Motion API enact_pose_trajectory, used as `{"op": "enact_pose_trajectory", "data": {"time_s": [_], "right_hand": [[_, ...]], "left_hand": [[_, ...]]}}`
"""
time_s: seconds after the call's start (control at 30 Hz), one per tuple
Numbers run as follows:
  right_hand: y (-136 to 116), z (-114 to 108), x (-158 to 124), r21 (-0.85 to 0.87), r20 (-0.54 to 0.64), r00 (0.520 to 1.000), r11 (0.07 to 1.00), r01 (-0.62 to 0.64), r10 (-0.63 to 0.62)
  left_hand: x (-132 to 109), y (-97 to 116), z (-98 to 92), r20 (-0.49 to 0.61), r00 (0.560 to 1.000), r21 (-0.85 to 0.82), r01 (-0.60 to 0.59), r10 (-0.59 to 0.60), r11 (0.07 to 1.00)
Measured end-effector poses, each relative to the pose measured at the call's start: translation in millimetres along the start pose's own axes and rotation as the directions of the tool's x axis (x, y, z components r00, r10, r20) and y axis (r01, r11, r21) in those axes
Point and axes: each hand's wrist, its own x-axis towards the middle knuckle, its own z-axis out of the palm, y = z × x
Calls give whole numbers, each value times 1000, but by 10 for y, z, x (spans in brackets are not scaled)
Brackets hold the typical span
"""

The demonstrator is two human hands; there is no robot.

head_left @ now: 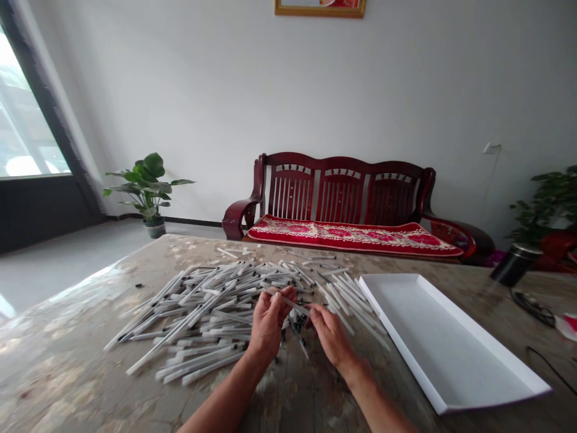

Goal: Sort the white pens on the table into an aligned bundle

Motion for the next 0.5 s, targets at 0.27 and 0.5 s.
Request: {"op": "enact_pose_trajectory", "data": {"time_s": [0.27,0.5], "right_hand": [[65,38,30,-117,-9,1000,993,13,-14],[87,61,40,-411,-101,941,875,256,-323]], "left_hand": [[-28,-72,12,-60,998,31,3,-2,1000],[0,-112,9,-167,986,56,39,-30,998]]}}
